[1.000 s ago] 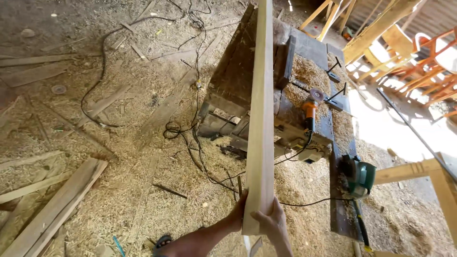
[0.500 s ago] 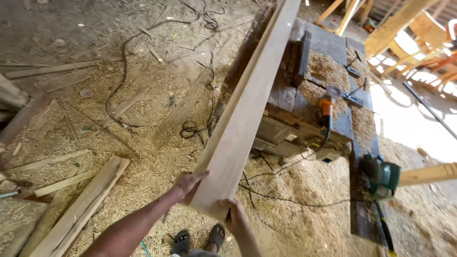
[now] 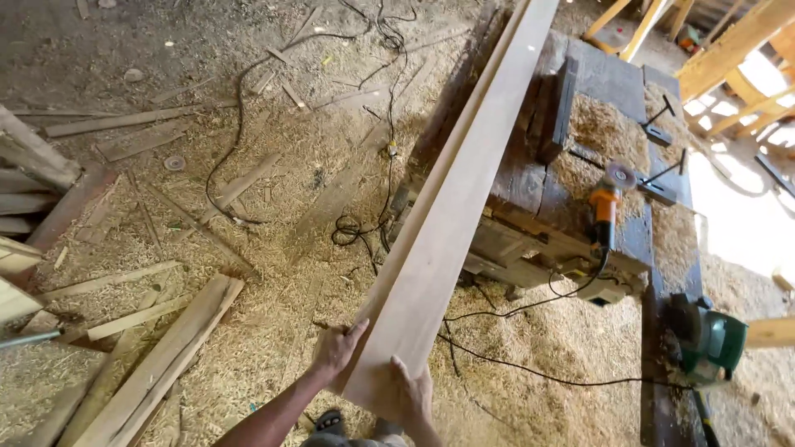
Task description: Sand a wooden plank with an angle grinder and measure it with a try square.
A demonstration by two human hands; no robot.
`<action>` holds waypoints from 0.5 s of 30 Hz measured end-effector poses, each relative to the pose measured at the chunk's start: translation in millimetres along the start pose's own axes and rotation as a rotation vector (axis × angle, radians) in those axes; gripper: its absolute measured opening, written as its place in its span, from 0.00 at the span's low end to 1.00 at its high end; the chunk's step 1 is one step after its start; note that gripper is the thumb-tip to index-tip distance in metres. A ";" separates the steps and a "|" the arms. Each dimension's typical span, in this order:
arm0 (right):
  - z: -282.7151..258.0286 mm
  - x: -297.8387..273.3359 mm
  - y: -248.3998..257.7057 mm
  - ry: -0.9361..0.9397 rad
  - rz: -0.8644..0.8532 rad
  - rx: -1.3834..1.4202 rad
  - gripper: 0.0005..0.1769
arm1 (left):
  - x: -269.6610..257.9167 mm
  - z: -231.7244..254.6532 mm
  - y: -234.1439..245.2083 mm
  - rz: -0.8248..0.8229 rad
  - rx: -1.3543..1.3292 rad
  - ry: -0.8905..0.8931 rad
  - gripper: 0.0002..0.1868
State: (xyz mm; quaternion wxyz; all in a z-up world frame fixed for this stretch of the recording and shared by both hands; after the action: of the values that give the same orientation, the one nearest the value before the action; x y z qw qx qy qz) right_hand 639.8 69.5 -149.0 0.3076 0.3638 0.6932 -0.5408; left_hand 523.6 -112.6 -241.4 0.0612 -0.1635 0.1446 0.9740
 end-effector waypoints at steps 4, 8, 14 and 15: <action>-3.2 -1.7 -7.0 0.400 -0.095 -1.157 0.37 | -18.2 32.8 10.9 0.021 -0.014 0.068 0.34; -2.1 -13.8 -7.9 0.362 -0.134 -1.062 0.42 | -21.4 25.0 10.3 -0.012 0.039 0.186 0.36; -7.1 -9.7 -7.5 0.316 -0.238 -1.061 0.47 | -10.2 3.1 5.4 0.055 0.177 0.131 0.40; -8.6 -11.5 -5.8 0.313 -0.235 -1.060 0.47 | -15.6 11.8 8.9 0.053 0.179 0.134 0.40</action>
State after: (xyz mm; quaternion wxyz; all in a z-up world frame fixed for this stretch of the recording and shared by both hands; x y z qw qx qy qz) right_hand 641.0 75.0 -134.6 0.2794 0.1556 0.9433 -0.0891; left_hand 533.2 -118.6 -223.1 0.0399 -0.2182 0.2392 0.9453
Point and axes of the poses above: each hand's wrist, its own x-axis towards the middle knuckle, its own y-axis out of the back of the hand, z = x × y, the point moved 2 cm from there along x, towards the middle knuckle, and after that the axes turned 5 degrees about -x, right-handed, at the moved point
